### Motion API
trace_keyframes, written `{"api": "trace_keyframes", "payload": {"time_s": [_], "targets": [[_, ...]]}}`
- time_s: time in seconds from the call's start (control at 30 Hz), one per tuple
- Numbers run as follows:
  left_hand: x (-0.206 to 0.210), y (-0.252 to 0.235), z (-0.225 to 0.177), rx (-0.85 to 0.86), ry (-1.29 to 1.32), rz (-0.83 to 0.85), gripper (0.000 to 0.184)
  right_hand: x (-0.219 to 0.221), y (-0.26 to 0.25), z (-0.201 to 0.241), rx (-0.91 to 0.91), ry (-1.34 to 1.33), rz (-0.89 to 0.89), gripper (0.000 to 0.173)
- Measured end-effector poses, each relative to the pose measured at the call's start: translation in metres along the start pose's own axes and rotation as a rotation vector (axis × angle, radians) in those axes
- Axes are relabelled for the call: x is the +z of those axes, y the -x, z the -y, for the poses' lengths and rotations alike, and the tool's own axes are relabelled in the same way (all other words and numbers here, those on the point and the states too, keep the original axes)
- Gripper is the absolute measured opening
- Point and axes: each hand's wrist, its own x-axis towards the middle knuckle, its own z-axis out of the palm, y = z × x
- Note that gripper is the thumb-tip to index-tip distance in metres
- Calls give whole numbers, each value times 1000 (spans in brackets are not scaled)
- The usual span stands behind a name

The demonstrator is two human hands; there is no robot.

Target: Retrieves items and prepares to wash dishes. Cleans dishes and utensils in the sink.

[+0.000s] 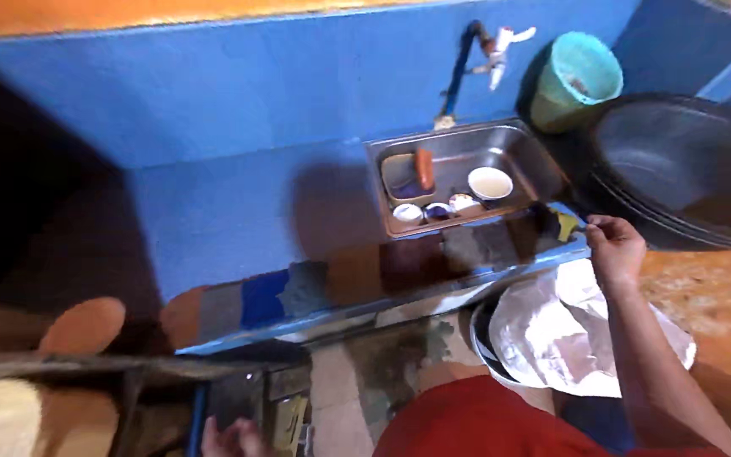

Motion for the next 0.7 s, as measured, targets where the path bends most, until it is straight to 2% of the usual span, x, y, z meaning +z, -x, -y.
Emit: {"api": "trace_keyframes", "payload": {"time_s": [0.07,0.13,0.2,0.27,0.33,0.4,0.53,0.6,0.7], "targets": [[36,-14,-50,58,43,109,53,-14,-2,-15,40,-22,-49,31],[72,-28,-86,268,28,94,48,-9,-11,-27,54,-72,-57,31],[105,-46,-118,404,10,67,45,11,-30,-34,25,-125,-18,30],[132,-63,-150,449,3,91,45,45,-55,-36,-29,-143,72,30],[155,-78,-190,392,16,164,47,88,-89,-30,-72,-94,214,29],[184,-88,-224,351,39,206,47,139,-123,-25,-121,-2,436,28],[247,-108,-283,427,19,298,41,251,-159,-11,-318,150,935,30],[270,-116,-313,466,-4,378,34,292,-158,-6,-387,289,1050,33],[301,-129,-342,525,74,453,32,330,-148,-19,-412,415,1080,36]]}}
